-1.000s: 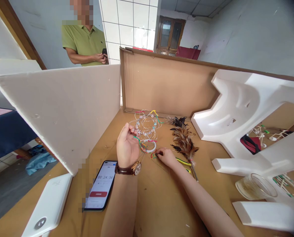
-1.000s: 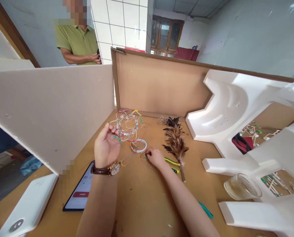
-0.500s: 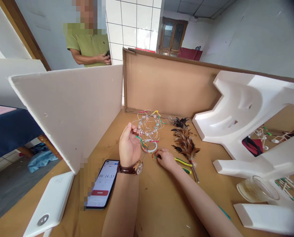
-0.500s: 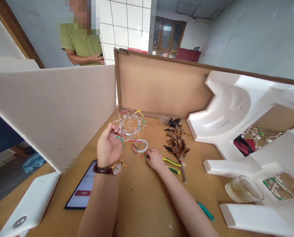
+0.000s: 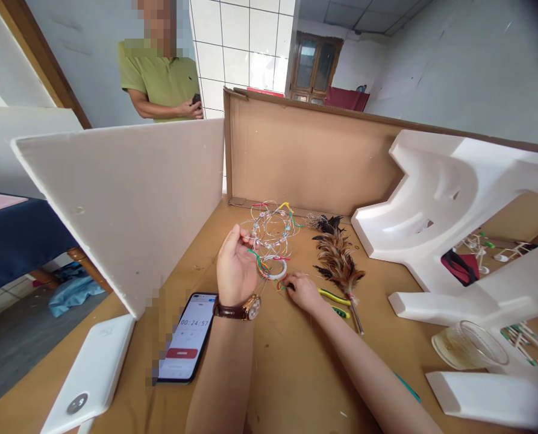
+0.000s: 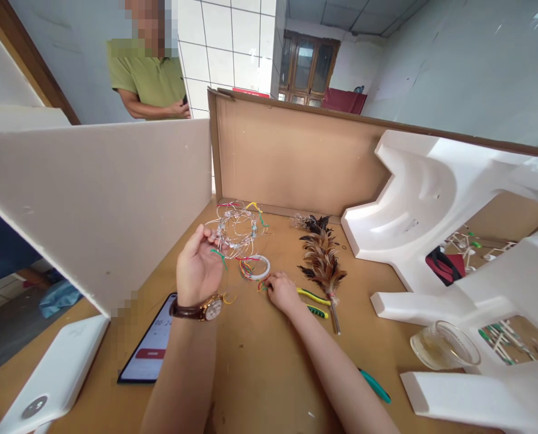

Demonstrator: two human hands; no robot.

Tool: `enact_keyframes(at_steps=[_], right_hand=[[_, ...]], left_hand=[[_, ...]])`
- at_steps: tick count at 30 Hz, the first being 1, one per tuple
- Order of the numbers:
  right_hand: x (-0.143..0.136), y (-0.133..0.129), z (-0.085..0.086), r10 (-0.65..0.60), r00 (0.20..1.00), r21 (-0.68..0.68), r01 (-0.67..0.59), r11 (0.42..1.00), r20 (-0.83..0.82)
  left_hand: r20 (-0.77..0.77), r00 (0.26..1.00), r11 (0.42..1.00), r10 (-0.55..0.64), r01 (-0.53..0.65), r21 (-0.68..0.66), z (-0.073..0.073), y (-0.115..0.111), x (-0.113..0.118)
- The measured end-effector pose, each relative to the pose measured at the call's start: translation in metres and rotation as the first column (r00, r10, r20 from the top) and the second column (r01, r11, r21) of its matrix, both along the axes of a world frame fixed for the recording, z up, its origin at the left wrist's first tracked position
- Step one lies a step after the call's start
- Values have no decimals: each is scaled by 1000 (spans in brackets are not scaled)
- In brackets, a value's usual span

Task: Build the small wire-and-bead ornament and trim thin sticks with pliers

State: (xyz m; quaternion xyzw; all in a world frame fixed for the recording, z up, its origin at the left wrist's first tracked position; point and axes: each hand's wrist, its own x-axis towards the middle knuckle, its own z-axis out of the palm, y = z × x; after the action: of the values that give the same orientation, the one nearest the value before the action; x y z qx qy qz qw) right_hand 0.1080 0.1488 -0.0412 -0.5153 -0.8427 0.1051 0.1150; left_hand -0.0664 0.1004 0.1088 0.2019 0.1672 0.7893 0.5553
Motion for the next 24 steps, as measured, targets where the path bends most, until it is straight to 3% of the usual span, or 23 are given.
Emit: enact_keyframes(at_steps=[24], right_hand=[[0,0,1,-8,1000,-10,7,1000,-15]], left_hand=[[4,1000,1000,-5,5,0,2,-1,0]])
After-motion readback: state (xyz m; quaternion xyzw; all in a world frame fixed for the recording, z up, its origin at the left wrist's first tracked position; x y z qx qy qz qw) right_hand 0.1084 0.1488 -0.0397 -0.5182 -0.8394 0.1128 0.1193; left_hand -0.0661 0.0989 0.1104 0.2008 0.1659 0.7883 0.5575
